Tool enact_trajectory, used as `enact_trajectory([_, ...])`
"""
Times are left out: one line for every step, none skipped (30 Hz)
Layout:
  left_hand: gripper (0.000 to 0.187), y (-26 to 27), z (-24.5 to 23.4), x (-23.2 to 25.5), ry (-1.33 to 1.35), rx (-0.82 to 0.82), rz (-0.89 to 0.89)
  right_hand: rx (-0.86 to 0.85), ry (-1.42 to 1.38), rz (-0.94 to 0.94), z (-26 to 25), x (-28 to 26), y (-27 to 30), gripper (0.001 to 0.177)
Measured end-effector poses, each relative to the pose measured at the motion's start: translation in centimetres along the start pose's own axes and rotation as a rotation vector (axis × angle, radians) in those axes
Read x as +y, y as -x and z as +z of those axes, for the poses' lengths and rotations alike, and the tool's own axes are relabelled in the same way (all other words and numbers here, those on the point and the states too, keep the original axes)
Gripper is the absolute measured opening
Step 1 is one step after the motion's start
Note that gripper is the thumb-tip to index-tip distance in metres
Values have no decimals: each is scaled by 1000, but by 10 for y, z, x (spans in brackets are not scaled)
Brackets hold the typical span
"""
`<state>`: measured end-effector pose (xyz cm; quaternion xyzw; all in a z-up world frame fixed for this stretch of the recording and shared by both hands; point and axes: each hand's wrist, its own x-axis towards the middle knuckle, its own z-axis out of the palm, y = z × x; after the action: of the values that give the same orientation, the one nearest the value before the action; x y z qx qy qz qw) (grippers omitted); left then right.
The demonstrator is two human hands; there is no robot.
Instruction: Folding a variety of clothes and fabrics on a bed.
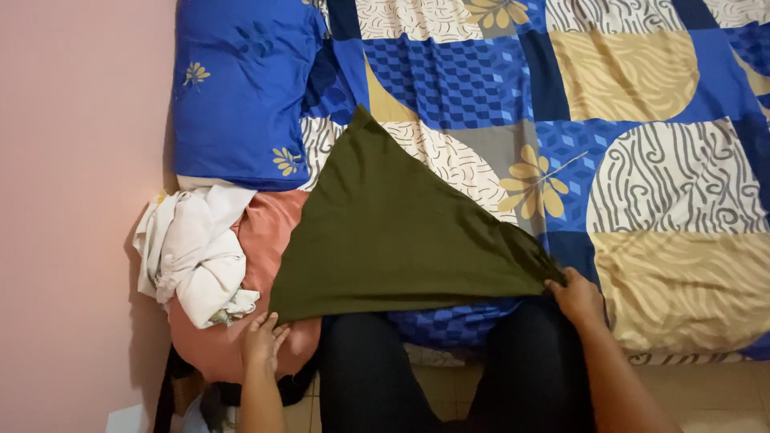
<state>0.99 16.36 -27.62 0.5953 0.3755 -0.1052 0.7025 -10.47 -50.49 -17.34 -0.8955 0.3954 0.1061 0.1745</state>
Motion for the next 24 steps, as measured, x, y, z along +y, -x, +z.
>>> enact_trajectory([44, 0, -1, -1, 24, -19, -4, 75, -34, -61, 14, 12, -9, 56])
enact_trajectory([43, -1, -1, -1, 50, -38, -6, 152, -70, -122, 27, 23, -20, 46])
enact_trajectory([43, -1, -1, 0, 49, -37, -7, 150, -69, -122, 24, 20, -18, 46])
enact_trajectory([43, 0, -1, 1, 44, -24, -10, 318, -126, -236, 20, 18, -15, 40])
enact_trajectory([43, 1, -1, 1, 39, -10, -13, 487, -183, -350, 17, 16, -13, 33])
enact_trajectory([43, 3, -1, 0, 38, -11, -18, 485, -179, -347, 11, 13, -11, 33])
enact_trajectory([42, 4, -1, -1, 22, -13, -2, 542, -208, -370, 5, 9, -9, 30])
enact_trajectory([42, 4, 1, 0, 6, -17, 18, 602, -240, -392, -1, 4, -9, 28])
enact_trajectory([42, 3, 2, 0, 5, -19, 16, 602, -237, -390, -6, 1, -7, 28])
enact_trajectory([42, 2, 2, -1, 35, -7, 21, 567, -264, -328, -11, -3, -6, 29])
enact_trajectory([43, 1, 2, -1, 66, 6, 26, 532, -290, -266, -16, -8, -5, 30])
enact_trajectory([43, 2, 3, -2, 69, 9, 26, 530, -289, -271, -12, -6, -10, 30])
enact_trajectory([43, 3, 3, -2, 89, 4, 17, 503, -299, -248, -8, -5, -14, 30])
enact_trajectory([43, 4, 4, -3, 112, 1, 8, 474, -308, -230, -5, -5, -20, 31])
enact_trajectory([43, 4, 4, -5, 119, 8, 8, 472, -306, -239, -10, -17, -16, 31])
enact_trajectory([41, 3, 3, -7, 132, 3, 15, 461, -304, -262, -14, -30, -12, 29])
enact_trajectory([39, 1, 3, -8, 144, -1, 21, 451, -302, -285, -18, -42, -9, 28])
enact_trajectory([39, 1, 2, -10, 147, 5, 22, 447, -303, -290, -28, -70, 2, 28])
enact_trajectory([35, 0, 0, -13, 162, -6, 57, 430, -329, -351, -37, -97, 14, 29])
enact_trajectory([32, -1, 2, -15, 179, -19, 94, 417, -357, -413, -48, -125, 24, 30])
enact_trajectory([32, -1, 4, -15, 184, -15, 97, 416, -358, -420, -51, -153, 29, 30])
enact_trajectory([28, -1, 4, -14, 202, -1, 84, 364, -341, -475, -53, -181, 35, 39])
enact_trajectory([25, -1, 5, -13, 221, 13, 72, 312, -324, -531, -55, -209, 41, 48])
enact_trajectory([25, -5, 3, -17, 223, 19, 77, 310, -328, -537, -56, -239, 51, 48])
